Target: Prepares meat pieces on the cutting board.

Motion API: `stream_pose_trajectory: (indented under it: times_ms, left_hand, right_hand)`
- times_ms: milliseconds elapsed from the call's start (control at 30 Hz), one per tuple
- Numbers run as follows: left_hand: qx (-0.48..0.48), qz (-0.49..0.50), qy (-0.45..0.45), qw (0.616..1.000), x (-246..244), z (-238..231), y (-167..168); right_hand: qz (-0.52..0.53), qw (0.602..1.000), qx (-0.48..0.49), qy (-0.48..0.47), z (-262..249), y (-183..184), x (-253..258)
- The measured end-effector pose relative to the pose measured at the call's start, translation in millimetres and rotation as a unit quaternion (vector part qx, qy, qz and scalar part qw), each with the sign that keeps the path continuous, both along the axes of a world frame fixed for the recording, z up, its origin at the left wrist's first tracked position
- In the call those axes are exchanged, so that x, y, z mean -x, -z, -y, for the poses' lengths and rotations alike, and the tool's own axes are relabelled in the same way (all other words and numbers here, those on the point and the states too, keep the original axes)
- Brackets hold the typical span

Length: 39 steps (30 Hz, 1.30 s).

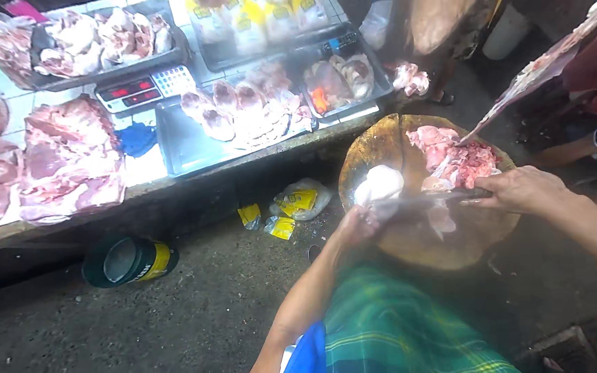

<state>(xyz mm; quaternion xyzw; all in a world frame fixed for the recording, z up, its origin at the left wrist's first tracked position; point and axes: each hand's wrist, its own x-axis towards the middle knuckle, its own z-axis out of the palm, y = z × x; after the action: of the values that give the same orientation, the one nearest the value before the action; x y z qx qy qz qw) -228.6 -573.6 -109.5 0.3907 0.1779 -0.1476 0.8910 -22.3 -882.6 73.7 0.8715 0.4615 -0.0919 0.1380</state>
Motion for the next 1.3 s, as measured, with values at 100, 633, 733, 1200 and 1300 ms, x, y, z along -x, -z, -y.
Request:
stream_pose_trajectory:
  times_ms: [100, 633, 733, 1200, 1300]
  left_hand:
    - [0.038, -0.014, -0.038, 0.998, 0, 2, 5]
    - [0.06, -0.028, -0.028, 0.997, 2, -10, 5]
    - [0.065, -0.018, -0.016, 0.998, 4, -12, 5]
    - [0.032, -0.019, -0.025, 0.999, 7, 1, 8]
    - [-0.079, -0.03, 0.008, 0.996, 4, 10, -6]
  right_hand:
    - [-0.064, 0.994, 0.009, 0.087, -7, 28, 15]
    - [-0.076, 0.949, -0.199, 0.232, 18, 149, 119]
    - [-0.06, 0.956, -0.227, 0.173, 31, 150, 99]
    - [-0.095, 0.945, -0.142, 0.28, -22, 128, 120]
    - [-0.109, 0.943, -0.13, 0.286, -61, 122, 121]
